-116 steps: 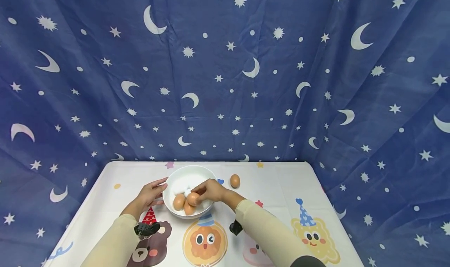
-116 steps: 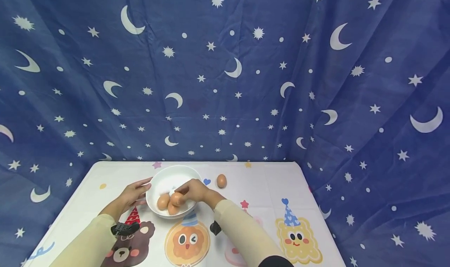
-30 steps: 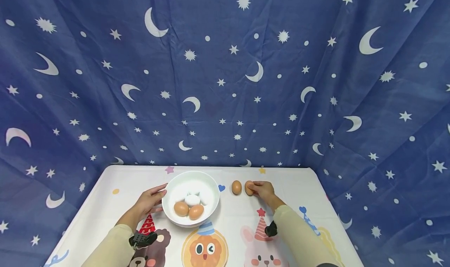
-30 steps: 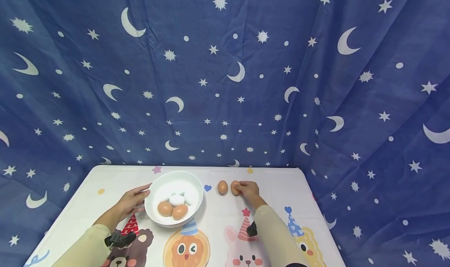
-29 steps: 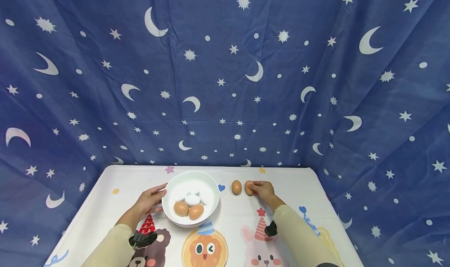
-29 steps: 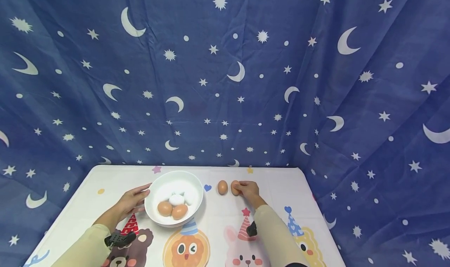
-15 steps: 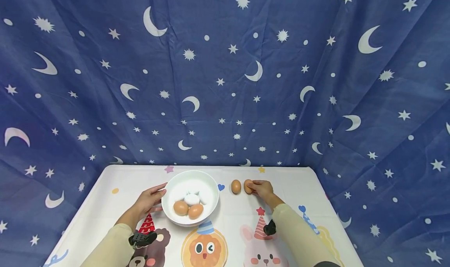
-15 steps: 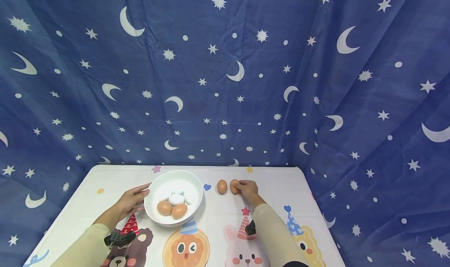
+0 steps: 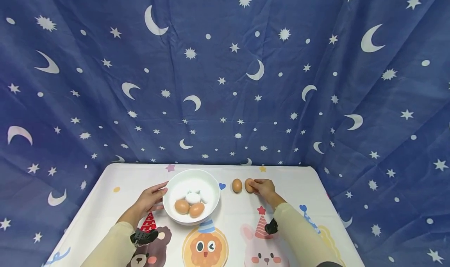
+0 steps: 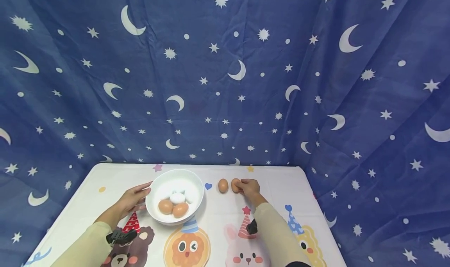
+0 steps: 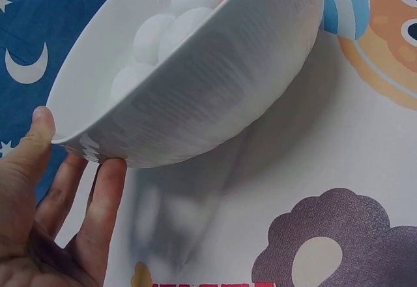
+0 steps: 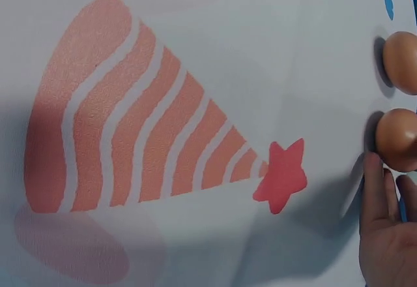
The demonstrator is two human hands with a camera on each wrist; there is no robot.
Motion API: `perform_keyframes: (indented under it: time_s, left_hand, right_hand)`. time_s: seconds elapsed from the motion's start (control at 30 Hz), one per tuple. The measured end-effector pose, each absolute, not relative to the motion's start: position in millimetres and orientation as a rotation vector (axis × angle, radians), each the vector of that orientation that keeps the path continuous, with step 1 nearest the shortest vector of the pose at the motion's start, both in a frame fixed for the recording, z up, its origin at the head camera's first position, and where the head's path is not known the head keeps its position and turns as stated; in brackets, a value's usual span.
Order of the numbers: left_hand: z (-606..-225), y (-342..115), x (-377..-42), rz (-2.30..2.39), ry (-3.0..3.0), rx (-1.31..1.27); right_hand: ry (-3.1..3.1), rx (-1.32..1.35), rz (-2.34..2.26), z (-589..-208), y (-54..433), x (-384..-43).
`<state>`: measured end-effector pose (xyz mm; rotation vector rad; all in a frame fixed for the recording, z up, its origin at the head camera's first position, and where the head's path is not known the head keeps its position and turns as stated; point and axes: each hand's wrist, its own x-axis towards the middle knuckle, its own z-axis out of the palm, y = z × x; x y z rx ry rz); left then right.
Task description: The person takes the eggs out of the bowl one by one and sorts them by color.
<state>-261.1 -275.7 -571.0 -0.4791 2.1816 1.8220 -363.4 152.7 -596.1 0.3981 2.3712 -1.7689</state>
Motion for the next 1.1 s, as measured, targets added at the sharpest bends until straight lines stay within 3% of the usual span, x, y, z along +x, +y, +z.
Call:
perform_keyframes:
  time_s: [0.13,0.37,0.83,1.1]
  left_hand:
    - [-568,-276,-263,1.818,2.182,-0.468]
    - [-566,-275,-266,1.819,2.175,-0.462]
    - [-564,-275,-264,1.821,2.159,-0.474]
    - [-566,-275,-263,1.830,2.149,-0.489]
  right_hand:
    - [2.567,0.392,-1.651,-590,152,-367]
    - [2.859,0.045,-1.518,-572,141,-370]
    - [2.636,-0.516,-1.577,-551,78,-336]
    - [2.511,-0.877,-1.386,-547,41,-318]
